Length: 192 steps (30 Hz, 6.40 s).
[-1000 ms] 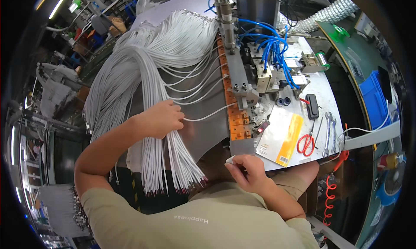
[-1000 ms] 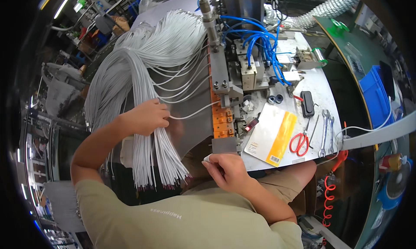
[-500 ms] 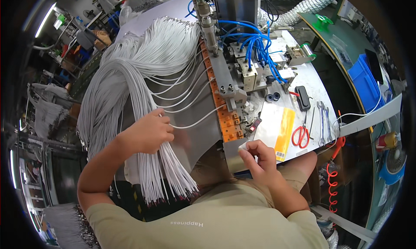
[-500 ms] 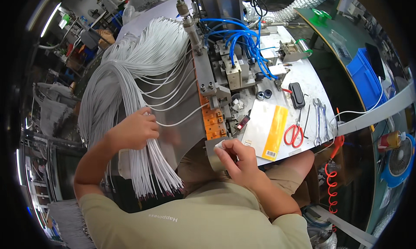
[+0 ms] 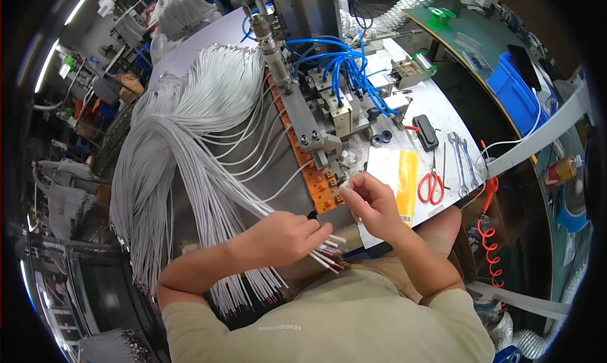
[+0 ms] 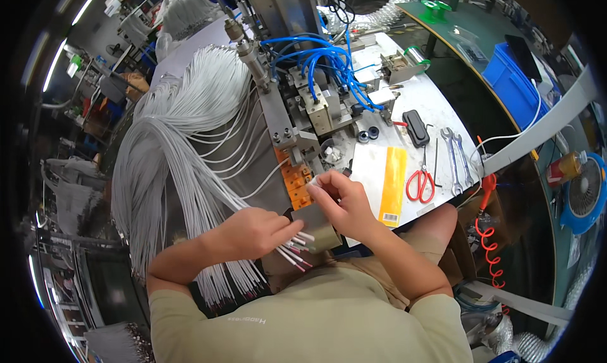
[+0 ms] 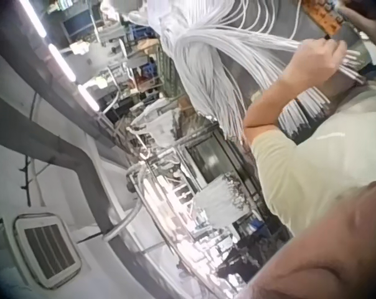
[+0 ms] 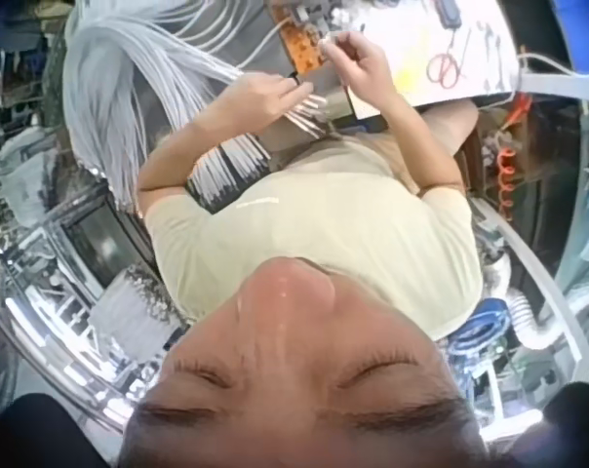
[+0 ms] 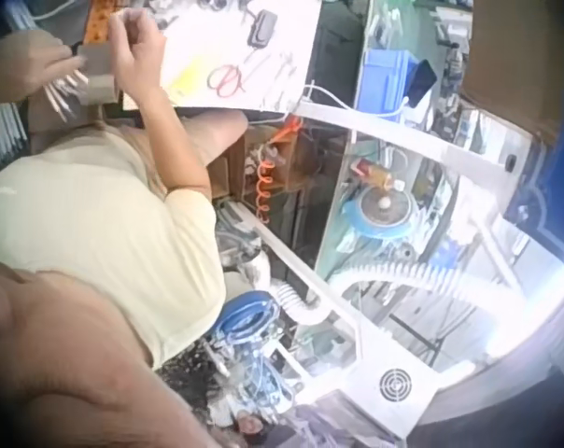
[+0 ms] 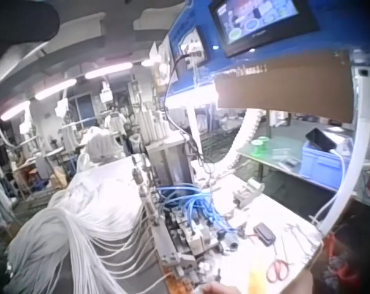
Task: The person inserts wire ends one by one into a machine fixture to process them before reaching for a phone on a shelf.
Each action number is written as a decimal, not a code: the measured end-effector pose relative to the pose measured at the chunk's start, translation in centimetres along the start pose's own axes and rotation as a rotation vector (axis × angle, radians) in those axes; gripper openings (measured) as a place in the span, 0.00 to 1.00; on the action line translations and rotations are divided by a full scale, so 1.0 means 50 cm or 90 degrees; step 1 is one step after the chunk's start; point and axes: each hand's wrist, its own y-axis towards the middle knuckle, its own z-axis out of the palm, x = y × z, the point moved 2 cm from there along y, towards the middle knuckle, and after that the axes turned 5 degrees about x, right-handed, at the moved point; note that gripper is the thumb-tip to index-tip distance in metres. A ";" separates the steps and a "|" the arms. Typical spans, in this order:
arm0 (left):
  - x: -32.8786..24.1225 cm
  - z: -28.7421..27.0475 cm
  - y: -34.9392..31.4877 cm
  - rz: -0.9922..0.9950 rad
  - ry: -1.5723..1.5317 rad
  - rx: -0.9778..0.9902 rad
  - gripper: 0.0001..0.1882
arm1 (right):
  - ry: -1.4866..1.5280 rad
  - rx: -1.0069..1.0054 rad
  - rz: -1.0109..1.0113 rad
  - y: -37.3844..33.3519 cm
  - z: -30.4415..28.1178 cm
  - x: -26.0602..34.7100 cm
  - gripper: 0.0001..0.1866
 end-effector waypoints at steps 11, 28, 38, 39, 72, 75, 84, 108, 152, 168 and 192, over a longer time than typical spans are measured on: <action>0.127 0.050 -0.014 -0.387 -1.007 -0.116 0.12 | -0.270 -0.119 -0.124 -0.029 0.067 0.001 0.07; 0.116 0.033 -0.010 -0.359 -0.739 -0.113 0.09 | -0.370 -0.028 -0.144 0.020 0.076 0.011 0.06; 0.108 0.020 -0.012 -0.384 -0.700 -0.208 0.11 | -0.377 -0.039 -0.144 0.018 0.091 0.015 0.07; 0.107 0.019 -0.012 -0.389 -0.689 -0.212 0.11 | -0.377 -0.038 -0.143 0.018 0.092 0.015 0.07; 0.100 -0.008 -0.019 -0.192 -0.506 -0.063 0.14 | -0.171 -0.139 0.047 0.072 0.012 -0.101 0.08; 0.098 0.012 -0.021 -0.130 -0.555 0.082 0.17 | -0.059 -0.125 0.094 0.068 0.010 -0.123 0.09; 0.086 0.027 -0.005 -0.236 -0.289 -0.085 0.17 | -0.047 -0.106 0.188 0.069 0.006 -0.125 0.09; 0.107 0.010 -0.011 -0.332 -0.488 -0.163 0.09 | -0.424 -0.067 -0.226 0.021 0.098 0.012 0.08; 0.099 0.025 0.002 -0.298 -0.447 -0.114 0.13 | 0.031 -0.096 0.226 0.073 0.004 -0.109 0.09; 0.118 0.036 -0.017 -0.406 -0.885 -0.131 0.10 | -0.433 -0.089 -0.291 -0.004 0.095 0.021 0.06; 0.107 0.022 -0.019 -0.377 -0.615 -0.218 0.08 | -0.349 -0.013 -0.126 0.014 0.104 0.028 0.07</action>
